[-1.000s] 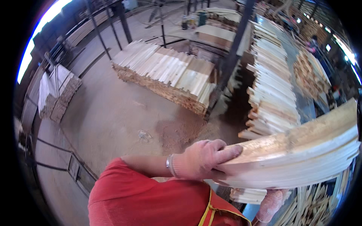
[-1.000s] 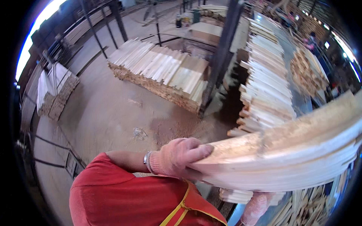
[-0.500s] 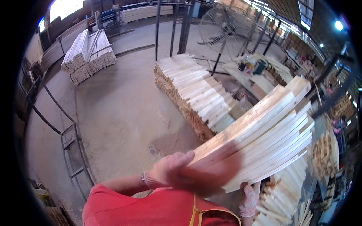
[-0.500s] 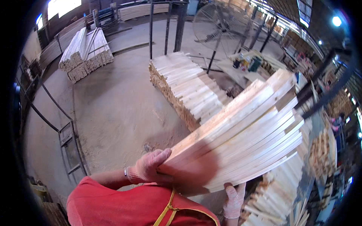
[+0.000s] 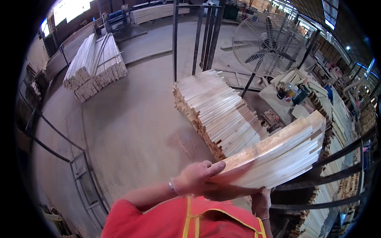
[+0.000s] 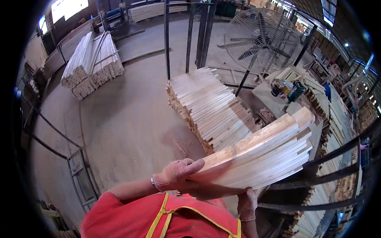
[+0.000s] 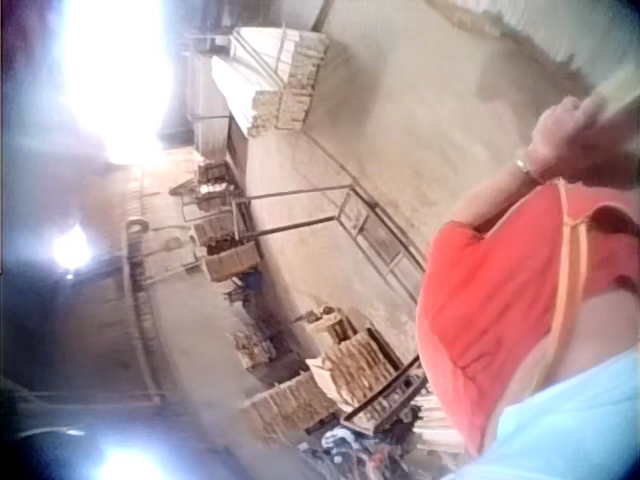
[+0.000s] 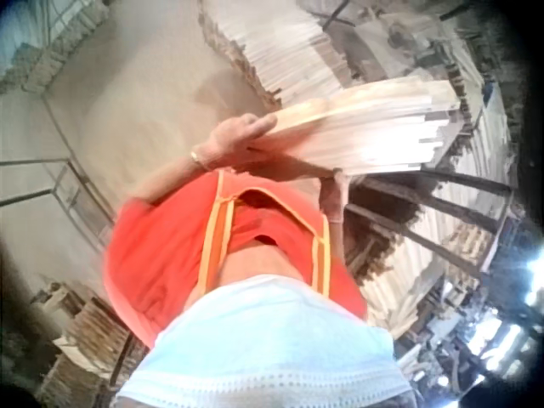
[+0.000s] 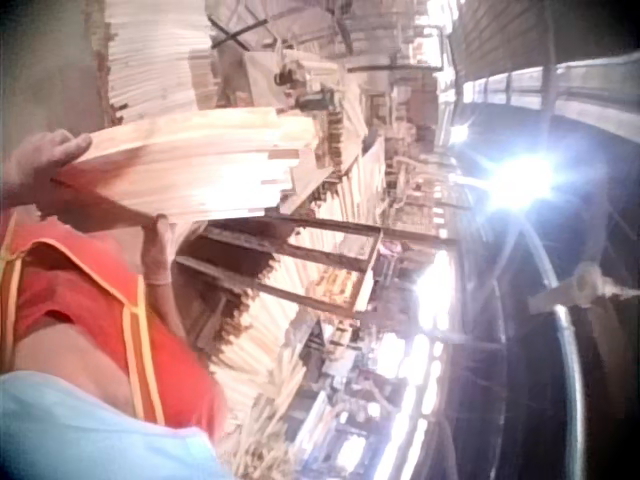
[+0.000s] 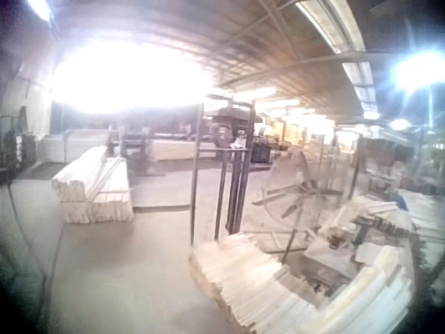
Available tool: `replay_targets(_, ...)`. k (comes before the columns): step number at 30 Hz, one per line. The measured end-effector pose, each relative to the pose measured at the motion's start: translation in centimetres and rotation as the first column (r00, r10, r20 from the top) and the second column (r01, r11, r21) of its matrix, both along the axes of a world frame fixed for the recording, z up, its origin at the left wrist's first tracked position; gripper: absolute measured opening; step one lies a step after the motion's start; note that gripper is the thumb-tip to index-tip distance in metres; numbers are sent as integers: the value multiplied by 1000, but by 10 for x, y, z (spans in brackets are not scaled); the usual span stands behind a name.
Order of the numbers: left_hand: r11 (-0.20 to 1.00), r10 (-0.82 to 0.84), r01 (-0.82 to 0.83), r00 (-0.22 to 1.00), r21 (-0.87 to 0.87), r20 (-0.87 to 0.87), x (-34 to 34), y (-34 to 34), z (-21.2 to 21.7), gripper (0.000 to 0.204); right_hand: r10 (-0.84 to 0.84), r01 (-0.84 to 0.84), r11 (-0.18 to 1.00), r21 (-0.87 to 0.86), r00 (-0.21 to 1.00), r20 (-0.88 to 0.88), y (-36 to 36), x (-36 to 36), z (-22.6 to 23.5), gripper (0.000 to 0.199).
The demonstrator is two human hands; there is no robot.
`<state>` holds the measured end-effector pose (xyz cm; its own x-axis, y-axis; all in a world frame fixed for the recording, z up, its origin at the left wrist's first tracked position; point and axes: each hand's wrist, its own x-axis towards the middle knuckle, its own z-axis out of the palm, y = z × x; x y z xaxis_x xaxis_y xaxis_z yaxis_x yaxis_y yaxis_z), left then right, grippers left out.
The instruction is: The person picks up thin wooden planks from a large pile on a metal table and arranges them into a neat stack. They repeatedly gather handfuls of planks, align them, and place them onto a growing stack on a nearby rack. The process involves sorting and organizing the wood pieces by hand.
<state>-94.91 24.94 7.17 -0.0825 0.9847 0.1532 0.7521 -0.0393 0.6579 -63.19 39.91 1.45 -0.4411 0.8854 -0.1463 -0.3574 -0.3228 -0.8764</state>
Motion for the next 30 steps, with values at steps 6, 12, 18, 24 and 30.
replay_targets(6, 982, 82, -83, 997, -171, -17, -127, 79, -13, 93, 76, -113, 966, -231, 984, -163, 106, -126, -79, 35)
replay_targets(12, 939, 210, -216, 976, -267, -51, -268, 157, -13, 97, 348, -330, 932, -149, 931, 114, 214, -284, -128, 44)
replay_targets(18, 812, 345, -296, 939, -502, 5, -402, 235, -62, 114, 302, -265, 852, -452, 953, 12, 279, -422, -140, 42)
replay_targets(24, 738, 294, -175, 953, -652, 76, -561, 348, -127, 117, 298, -168, 836, -523, 938, 176, 358, -549, -198, 37)
replay_targets(30, 744, 167, -34, 976, -668, 137, -738, 487, -251, 71, 279, -113, 862, -494, 919, 277, 452, -705, -256, 64)
